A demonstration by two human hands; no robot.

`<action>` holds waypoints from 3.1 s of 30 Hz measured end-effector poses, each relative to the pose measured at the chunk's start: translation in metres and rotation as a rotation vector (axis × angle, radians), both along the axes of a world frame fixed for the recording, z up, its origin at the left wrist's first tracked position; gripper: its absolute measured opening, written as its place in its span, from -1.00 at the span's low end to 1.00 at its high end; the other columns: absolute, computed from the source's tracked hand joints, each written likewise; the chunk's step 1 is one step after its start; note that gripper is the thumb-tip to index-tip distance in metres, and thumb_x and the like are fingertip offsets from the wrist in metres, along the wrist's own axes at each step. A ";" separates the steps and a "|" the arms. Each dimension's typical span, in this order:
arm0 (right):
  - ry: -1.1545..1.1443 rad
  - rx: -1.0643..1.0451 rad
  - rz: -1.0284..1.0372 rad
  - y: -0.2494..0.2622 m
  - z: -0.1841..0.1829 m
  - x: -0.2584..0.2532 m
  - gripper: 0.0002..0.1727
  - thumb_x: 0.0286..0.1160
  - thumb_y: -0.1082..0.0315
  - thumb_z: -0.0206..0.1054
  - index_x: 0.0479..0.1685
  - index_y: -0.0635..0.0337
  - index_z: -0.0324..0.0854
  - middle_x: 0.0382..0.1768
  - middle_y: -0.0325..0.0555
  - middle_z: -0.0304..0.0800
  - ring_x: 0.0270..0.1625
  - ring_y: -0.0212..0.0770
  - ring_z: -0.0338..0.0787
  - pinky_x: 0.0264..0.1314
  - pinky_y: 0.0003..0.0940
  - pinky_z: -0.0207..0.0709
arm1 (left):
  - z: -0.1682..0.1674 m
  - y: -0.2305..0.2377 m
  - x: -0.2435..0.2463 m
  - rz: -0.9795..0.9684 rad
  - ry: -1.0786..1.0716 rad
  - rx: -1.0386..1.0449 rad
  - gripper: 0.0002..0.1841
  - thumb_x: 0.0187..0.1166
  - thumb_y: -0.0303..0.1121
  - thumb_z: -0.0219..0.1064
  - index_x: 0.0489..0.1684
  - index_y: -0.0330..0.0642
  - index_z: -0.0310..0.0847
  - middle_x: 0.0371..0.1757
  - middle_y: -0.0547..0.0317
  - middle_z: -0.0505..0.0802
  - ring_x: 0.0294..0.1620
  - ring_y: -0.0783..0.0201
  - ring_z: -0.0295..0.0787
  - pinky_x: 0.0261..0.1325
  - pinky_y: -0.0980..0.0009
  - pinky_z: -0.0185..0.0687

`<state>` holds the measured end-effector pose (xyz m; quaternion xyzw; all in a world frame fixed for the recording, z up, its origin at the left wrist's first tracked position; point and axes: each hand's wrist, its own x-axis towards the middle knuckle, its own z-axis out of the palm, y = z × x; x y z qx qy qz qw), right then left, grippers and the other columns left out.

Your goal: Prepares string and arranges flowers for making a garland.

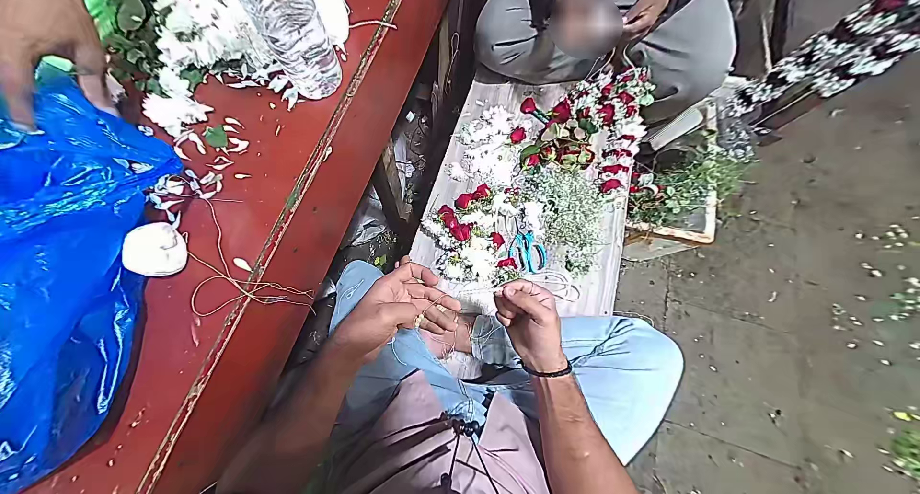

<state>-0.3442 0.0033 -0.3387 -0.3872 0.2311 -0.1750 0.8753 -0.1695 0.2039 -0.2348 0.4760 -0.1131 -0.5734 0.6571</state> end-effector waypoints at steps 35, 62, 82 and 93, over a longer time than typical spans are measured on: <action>-0.096 -0.313 0.508 0.022 0.030 0.027 -0.56 0.82 0.21 0.14 0.43 0.36 0.55 0.17 -0.11 0.81 0.20 -0.34 0.76 0.36 -0.31 0.64 | -0.017 -0.022 -0.007 -0.110 -0.535 0.052 -0.73 0.53 -0.45 0.35 0.15 -0.29 0.65 -0.40 0.21 0.73 -0.46 0.41 0.61 -0.34 0.49 0.57; -0.241 -0.451 0.536 -0.052 0.091 0.027 -0.78 0.71 0.19 0.29 -0.26 0.01 0.79 -0.32 -0.52 0.82 -0.24 -0.66 0.69 -0.14 -0.64 0.54 | 0.063 -0.036 -0.038 0.245 -0.397 -0.451 -0.65 0.75 -0.42 0.05 0.14 -0.33 0.79 -0.68 0.49 0.47 -0.69 0.62 0.20 -0.59 0.64 0.19; -0.556 -0.307 0.116 -0.013 0.100 0.019 -0.74 0.57 0.13 0.30 -0.33 0.00 0.85 0.25 -0.02 0.78 0.44 0.01 0.66 0.49 -0.03 0.52 | 0.020 -0.060 -0.011 0.658 0.417 -0.103 -0.51 0.89 -0.23 -0.30 -0.16 -0.16 0.63 -0.39 0.10 0.80 -0.22 0.14 0.86 0.16 0.13 0.79; -0.032 -0.567 0.508 0.039 0.114 0.001 -0.68 0.71 0.32 0.23 -0.51 0.18 0.57 -0.57 -0.29 0.50 -0.49 -0.46 0.45 -0.44 -0.50 0.31 | -0.011 -0.057 -0.021 0.474 0.164 0.061 -0.58 0.76 -0.38 -0.15 -0.43 -0.20 0.63 -0.83 0.49 0.20 -0.87 0.54 0.06 -0.76 0.60 0.06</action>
